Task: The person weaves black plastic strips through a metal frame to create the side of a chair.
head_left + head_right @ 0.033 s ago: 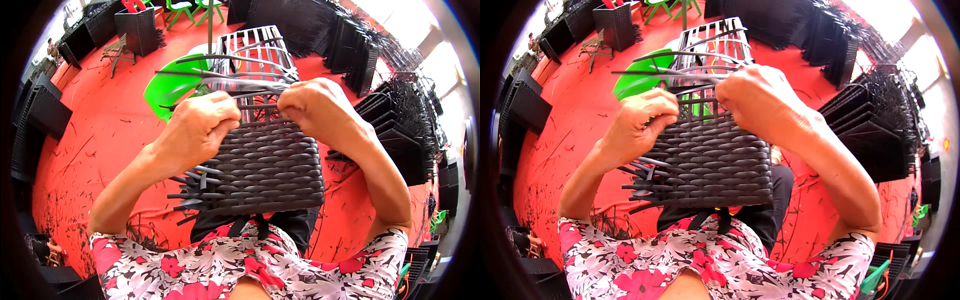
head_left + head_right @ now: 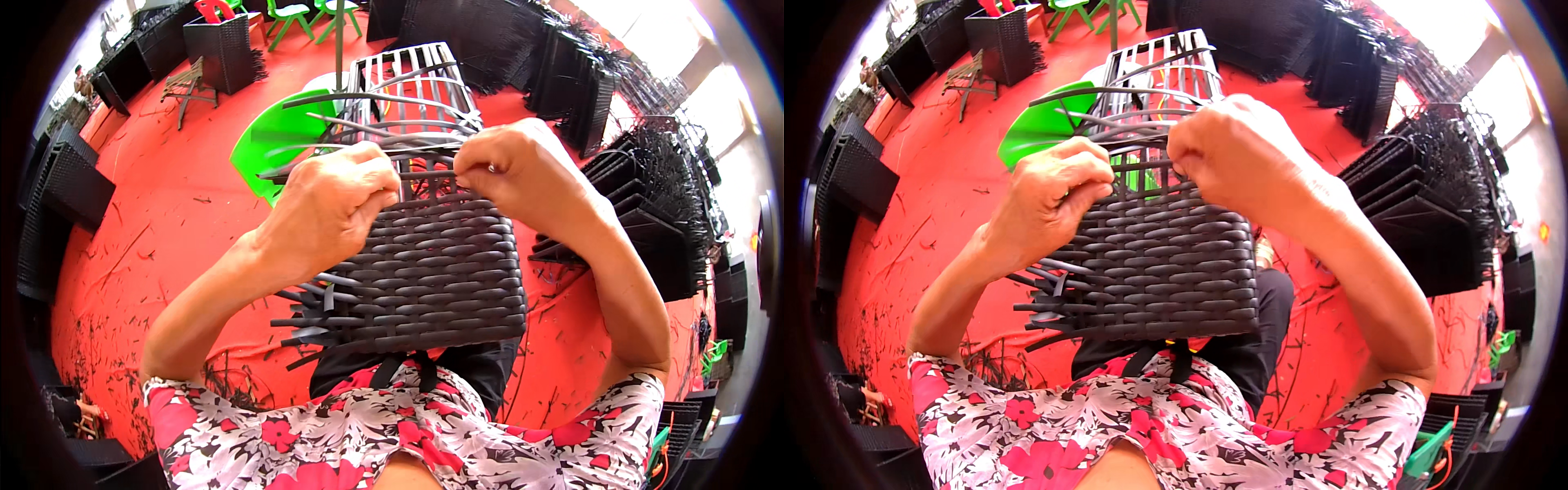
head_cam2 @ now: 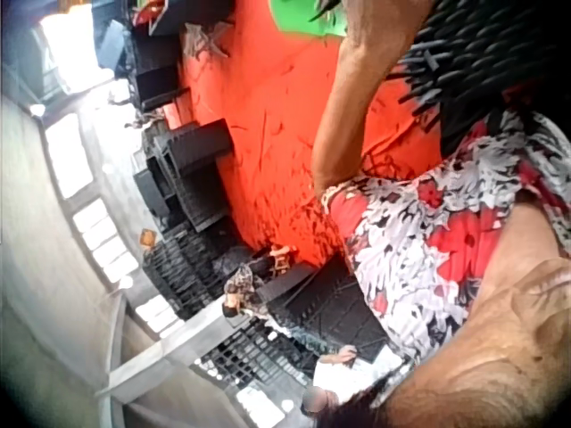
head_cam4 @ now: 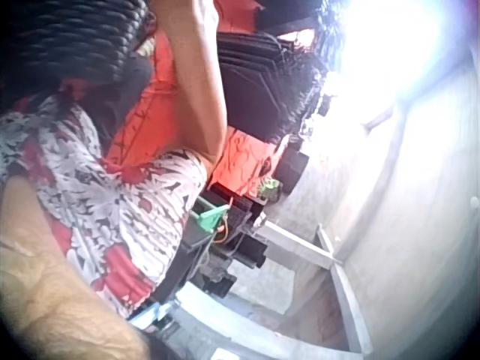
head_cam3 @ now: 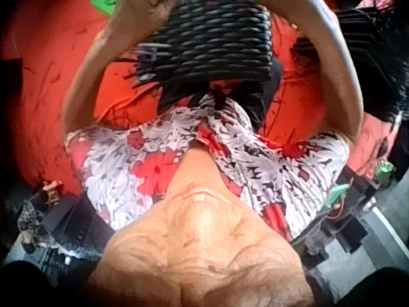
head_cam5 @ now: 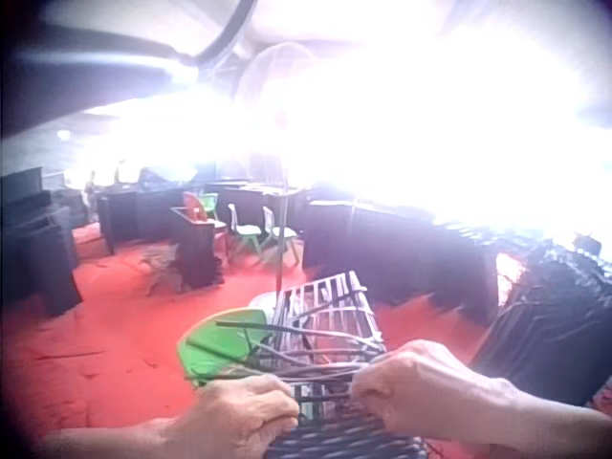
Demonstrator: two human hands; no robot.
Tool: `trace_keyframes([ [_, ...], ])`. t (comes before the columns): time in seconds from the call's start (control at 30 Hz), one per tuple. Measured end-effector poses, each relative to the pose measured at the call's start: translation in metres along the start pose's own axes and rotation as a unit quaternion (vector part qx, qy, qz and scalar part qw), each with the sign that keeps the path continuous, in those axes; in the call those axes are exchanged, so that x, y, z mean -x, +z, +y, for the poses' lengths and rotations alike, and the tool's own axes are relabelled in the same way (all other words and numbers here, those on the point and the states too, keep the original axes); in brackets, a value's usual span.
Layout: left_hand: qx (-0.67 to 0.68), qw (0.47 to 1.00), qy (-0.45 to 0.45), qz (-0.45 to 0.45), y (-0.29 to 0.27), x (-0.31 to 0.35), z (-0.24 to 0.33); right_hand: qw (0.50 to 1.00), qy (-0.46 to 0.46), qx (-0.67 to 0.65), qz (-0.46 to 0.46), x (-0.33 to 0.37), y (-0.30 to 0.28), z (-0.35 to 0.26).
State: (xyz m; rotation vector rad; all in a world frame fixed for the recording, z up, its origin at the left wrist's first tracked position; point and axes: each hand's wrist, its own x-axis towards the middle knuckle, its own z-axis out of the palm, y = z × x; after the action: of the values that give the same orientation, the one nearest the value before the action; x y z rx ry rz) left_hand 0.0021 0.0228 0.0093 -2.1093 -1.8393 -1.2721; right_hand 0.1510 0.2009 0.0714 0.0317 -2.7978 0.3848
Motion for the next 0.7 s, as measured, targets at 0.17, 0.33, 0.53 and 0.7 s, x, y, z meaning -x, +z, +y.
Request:
trace_keyframes([
  [0.17, -0.232, 0.967, 0.099, 0.030, 0.021, -0.034, 0.013, 0.998, 0.047, -0.012, 0.041, 0.003, -0.019, 0.001],
  [0.33, -0.387, 0.917, 0.087, -0.038, 0.013, -0.024, -0.004, 0.999, 0.015, -0.008, 0.040, 0.007, -0.012, 0.009],
  [0.53, -0.335, 0.942, -0.003, -0.026, -0.020, -0.023, 0.003, 0.992, -0.127, 0.012, 0.020, -0.013, 0.005, 0.006],
  [0.7, -0.146, 0.989, -0.033, -0.012, -0.015, -0.015, 0.004, 0.978, -0.064, 0.121, -0.160, -0.017, 0.010, -0.005],
])
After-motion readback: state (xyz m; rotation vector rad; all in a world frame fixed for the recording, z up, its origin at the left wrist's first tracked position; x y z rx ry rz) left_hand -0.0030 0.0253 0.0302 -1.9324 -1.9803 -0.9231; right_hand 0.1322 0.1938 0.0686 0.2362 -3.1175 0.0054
